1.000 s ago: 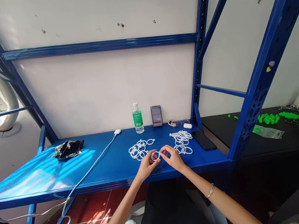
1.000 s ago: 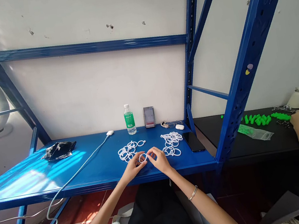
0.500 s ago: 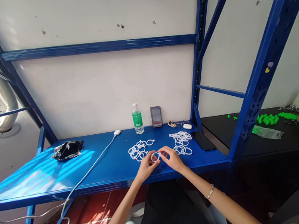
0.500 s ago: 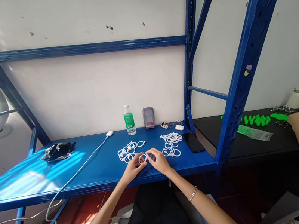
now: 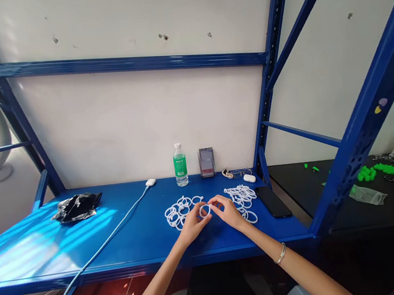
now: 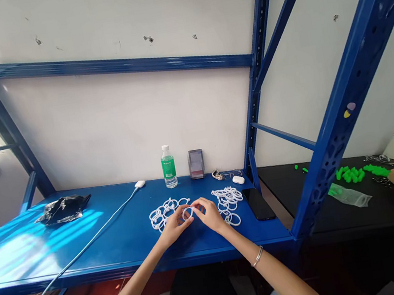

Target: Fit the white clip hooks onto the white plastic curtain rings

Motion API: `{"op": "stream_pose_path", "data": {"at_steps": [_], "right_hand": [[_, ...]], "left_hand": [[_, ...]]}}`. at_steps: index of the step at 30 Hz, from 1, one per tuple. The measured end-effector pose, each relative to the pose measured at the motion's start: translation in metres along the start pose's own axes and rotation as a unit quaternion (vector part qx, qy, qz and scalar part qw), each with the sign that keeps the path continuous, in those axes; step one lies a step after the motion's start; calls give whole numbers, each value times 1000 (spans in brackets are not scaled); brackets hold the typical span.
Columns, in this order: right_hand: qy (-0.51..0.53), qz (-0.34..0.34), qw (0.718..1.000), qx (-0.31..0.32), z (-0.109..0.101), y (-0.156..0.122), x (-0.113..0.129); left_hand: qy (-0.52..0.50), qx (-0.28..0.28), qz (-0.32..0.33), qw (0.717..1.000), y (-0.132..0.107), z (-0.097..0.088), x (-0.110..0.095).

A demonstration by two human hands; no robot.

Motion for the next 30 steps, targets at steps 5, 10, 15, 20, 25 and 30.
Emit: {"op": "stream_pose_path", "data": {"at_steps": [5, 10, 15, 20, 25, 30], "right_hand": [[-6, 23, 1000, -11, -22, 31, -17], [7, 49, 999, -9, -35, 50, -38], [0, 63, 998, -2, -40, 58, -58], [-8, 69, 997, 14, -46, 68, -77], [-12, 74, 997, 19, -48, 84, -91], [-5, 86, 996, 30, -46, 89, -98]], "left_hand": [[36, 11, 19, 999, 48, -5, 0], [64, 33, 38, 997, 80, -3, 14], [105, 52, 45, 992, 98, -3, 31], [135, 80, 54, 986, 118, -5, 42], [134, 89, 54, 986, 134, -4, 53], [132, 95, 37, 986, 136, -6, 57]]}}
Point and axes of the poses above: each hand's wrist, its own y-axis towards the middle knuckle, its own z-axis out of the palm, x = y × z, the point moved 1 cm from there along y, towards the middle knuckle, and after that the axes turned 14 degrees about y, right-handed, at the moved point
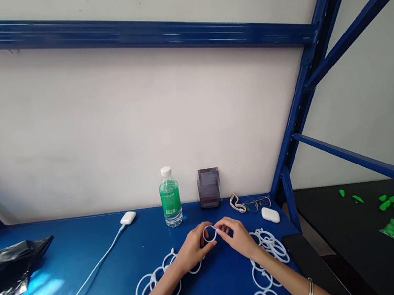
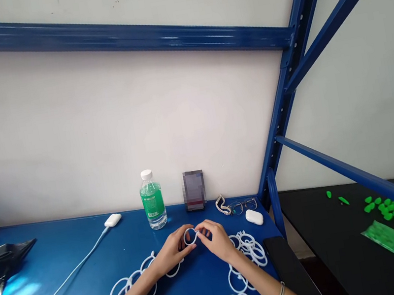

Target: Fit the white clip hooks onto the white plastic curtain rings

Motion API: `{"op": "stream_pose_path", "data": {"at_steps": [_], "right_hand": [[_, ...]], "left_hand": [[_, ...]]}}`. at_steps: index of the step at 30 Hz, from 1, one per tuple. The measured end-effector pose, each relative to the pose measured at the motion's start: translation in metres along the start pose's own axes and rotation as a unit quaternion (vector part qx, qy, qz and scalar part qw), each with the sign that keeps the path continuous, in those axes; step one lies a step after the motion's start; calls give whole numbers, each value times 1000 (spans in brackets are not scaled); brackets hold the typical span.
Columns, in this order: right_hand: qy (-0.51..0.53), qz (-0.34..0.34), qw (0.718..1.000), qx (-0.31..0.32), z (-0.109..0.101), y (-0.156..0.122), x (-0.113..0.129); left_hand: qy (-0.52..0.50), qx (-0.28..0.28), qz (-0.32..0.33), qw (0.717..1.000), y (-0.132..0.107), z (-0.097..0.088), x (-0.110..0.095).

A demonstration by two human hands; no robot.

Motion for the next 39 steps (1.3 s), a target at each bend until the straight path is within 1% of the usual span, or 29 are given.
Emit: {"op": "stream_pose_path", "data": {"at_steps": [6, 19, 29, 39], "right_hand": [[8, 12, 1000, -1, 1, -5, -1], [-10, 30, 999, 4, 4, -8, 1], [-10, 23, 1000, -1, 5, -10, -2], [-2, 44, 999, -5, 6, -10, 2]], "left_hand": [[-3, 9, -4, 1000, -4, -1, 1], [-9, 26, -8, 1000, -6, -2, 4], [4, 34, -13, 999, -5, -1, 5], [21, 45, -20, 999, -6, -5, -1]]}}
Point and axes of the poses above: each hand's wrist, its own y-axis towards the middle knuckle, its own z-axis out of the palm, x = y × z, the point moved 1 cm from there along y, towards the middle knuckle, and after that the axes turned 14 degrees about y, right-handed, at the moved point
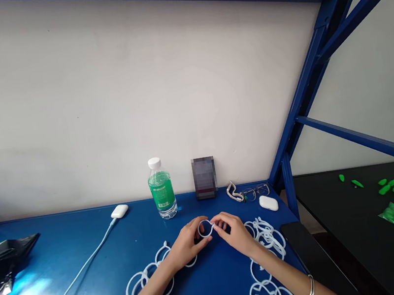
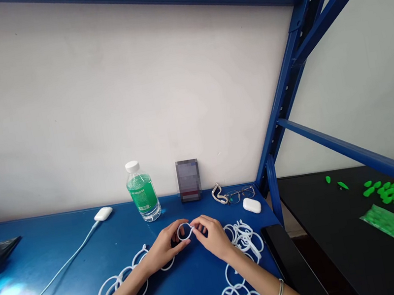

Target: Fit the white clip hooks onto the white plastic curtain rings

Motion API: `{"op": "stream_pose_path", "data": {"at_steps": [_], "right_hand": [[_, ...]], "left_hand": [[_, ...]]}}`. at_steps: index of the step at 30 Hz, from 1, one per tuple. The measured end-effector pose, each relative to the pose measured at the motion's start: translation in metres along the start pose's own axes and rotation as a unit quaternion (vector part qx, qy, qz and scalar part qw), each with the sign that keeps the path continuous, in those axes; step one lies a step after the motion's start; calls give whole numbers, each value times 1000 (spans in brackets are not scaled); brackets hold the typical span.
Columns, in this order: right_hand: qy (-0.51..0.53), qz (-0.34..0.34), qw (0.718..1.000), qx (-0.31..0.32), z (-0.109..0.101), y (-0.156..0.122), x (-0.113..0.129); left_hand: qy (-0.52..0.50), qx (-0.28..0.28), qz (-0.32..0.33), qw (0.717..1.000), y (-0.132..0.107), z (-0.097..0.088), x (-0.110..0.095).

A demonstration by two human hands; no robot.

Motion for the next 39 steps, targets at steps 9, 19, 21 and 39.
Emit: {"op": "stream_pose_path", "data": {"at_steps": [9, 19, 21, 39], "right_hand": [[6, 6, 1000, -9, 0, -1, 0], [39, 20, 999, -23, 3, -2, -4], [44, 29, 998, -35, 2, -1, -4], [60, 48, 994, -74, 0, -1, -1]], "left_hand": [[1, 4, -3, 1000, -1, 0, 0], [-9, -3, -2, 1000, -2, 3, 3], [-15, -12, -6, 1000, -1, 4, 4], [-23, -41, -3, 999, -2, 1, 1]]}}
Point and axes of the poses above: each hand's wrist, its own y-axis towards the middle knuckle, its own z-axis out of the palm, x = y × z, the point moved 1 cm from there along y, towards the middle knuckle, and after that the axes turned 14 degrees about y, right-handed, at the moved point
